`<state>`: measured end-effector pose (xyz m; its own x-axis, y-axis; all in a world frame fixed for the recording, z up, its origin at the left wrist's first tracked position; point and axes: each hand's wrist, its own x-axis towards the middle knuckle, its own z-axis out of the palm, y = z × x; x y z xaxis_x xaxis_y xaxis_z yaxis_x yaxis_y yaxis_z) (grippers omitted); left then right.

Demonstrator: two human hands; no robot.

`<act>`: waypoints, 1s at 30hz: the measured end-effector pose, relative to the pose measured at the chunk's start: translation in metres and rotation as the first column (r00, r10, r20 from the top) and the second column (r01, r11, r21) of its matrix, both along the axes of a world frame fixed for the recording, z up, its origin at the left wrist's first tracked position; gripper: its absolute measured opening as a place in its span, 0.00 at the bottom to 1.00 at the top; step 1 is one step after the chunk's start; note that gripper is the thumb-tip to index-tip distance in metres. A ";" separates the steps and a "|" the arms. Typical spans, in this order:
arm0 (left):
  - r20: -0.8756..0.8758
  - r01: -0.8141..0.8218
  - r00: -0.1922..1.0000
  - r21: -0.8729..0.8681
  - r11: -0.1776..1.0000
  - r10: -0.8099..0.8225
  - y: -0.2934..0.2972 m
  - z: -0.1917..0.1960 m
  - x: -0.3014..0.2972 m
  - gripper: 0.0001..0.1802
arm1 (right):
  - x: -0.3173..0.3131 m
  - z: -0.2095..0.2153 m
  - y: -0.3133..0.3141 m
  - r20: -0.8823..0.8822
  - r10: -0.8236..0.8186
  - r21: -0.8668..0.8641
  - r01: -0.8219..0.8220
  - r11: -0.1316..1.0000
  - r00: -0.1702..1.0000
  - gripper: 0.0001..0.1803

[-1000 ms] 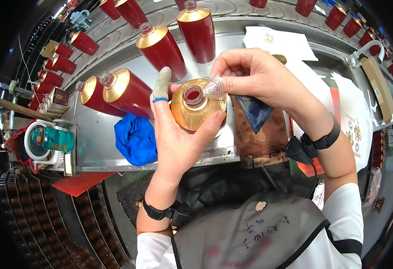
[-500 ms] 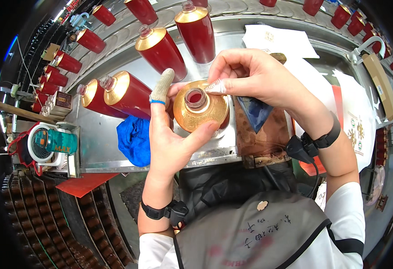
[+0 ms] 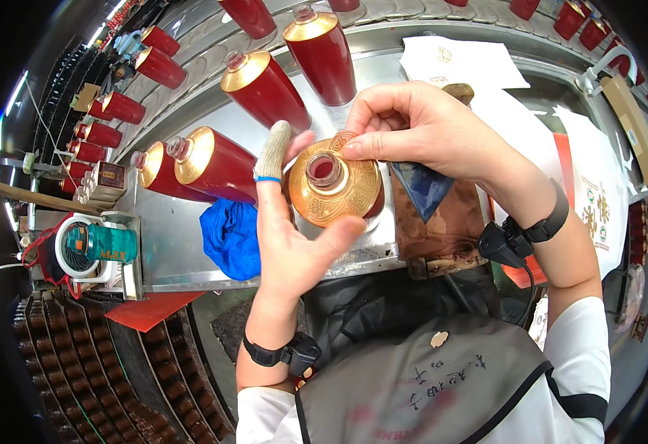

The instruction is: Cleaning the neck of a liquor bottle and applying a decorative gold label.

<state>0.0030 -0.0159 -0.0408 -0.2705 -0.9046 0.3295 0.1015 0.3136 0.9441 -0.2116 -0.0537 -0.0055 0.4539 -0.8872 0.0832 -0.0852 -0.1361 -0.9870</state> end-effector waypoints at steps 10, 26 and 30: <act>0.241 -0.004 0.970 -0.058 0.998 0.018 -0.005 0.010 0.007 0.59 | -0.004 0.008 0.010 -0.108 0.007 0.053 -0.001 0.999 0.994 0.08; 0.030 0.009 0.999 0.087 0.996 -0.012 0.002 0.007 -0.008 0.48 | 0.001 -0.004 0.015 0.019 -0.055 -0.016 0.055 0.998 0.998 0.10; 0.020 0.000 1.000 0.081 0.997 -0.001 0.001 0.004 -0.008 0.55 | 0.001 -0.003 0.015 0.018 -0.044 0.038 0.043 0.998 0.999 0.07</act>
<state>-0.0053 -0.0145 -0.0368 -0.2768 -0.9278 0.2502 0.0829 0.2363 0.9681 -0.2106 -0.0384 -0.0086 0.4134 -0.9087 0.0579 -0.0718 -0.0959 -0.9928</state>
